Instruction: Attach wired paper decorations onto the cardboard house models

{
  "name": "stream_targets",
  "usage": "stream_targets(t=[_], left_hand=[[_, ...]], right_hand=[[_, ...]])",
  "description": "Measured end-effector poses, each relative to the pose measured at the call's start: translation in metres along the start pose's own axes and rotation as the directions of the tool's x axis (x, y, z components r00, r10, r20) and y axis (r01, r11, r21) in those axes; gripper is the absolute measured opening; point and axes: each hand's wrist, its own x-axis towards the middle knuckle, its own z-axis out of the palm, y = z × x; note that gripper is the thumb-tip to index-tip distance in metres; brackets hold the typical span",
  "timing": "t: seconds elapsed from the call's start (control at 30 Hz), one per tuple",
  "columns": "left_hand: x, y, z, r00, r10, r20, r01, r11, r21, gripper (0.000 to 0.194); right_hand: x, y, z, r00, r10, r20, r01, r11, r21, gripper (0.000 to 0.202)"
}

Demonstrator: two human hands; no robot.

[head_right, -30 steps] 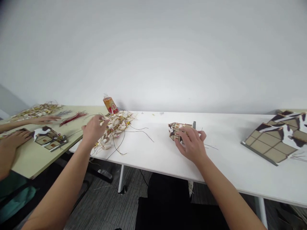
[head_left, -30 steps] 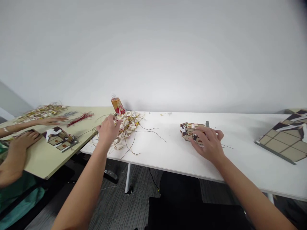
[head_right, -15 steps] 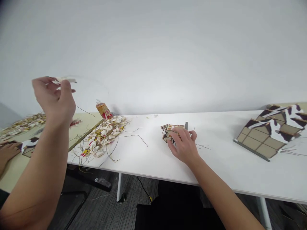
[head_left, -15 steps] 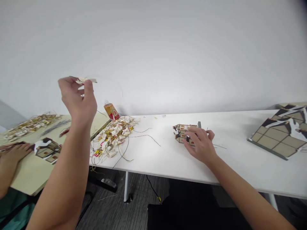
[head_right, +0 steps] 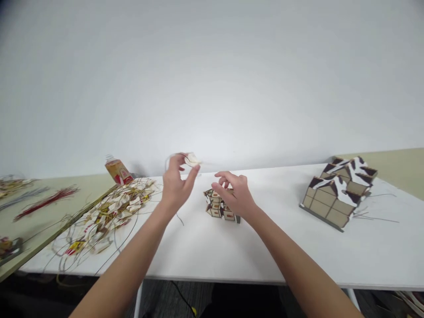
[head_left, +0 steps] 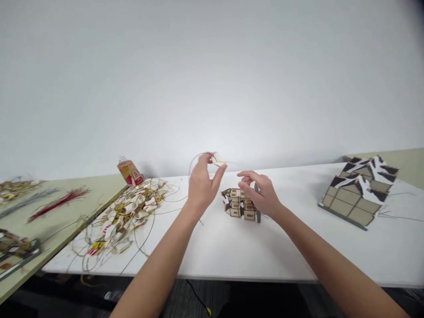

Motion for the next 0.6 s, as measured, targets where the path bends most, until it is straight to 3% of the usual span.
stream_targets(t=[0.13, 0.23, 0.4, 0.6], left_hand=[[-0.021, -0.009, 0.035, 0.996, 0.034, 0.082, -0.034, 0.999, 0.0, 0.035], [-0.036, -0.018, 0.049, 0.993, 0.093, 0.069, -0.098, 0.993, 0.069, 0.034], [-0.058, -0.022, 0.053, 0.967, 0.221, 0.13, -0.232, 0.97, 0.076, 0.033], [-0.065, -0.015, 0.049, 0.92, 0.335, 0.205, -0.346, 0.938, 0.018, 0.031]], right_hand=[[0.027, 0.009, -0.003, 0.999, 0.036, 0.021, -0.038, 0.992, 0.119, 0.028], [0.027, 0.021, -0.001, 1.0, 0.002, -0.017, 0.0, 0.99, 0.14, 0.026], [0.009, 0.033, 0.002, 0.998, 0.055, -0.004, -0.054, 0.989, 0.141, 0.024], [0.004, 0.03, 0.001, 0.964, 0.206, 0.169, -0.256, 0.896, 0.362, 0.03]])
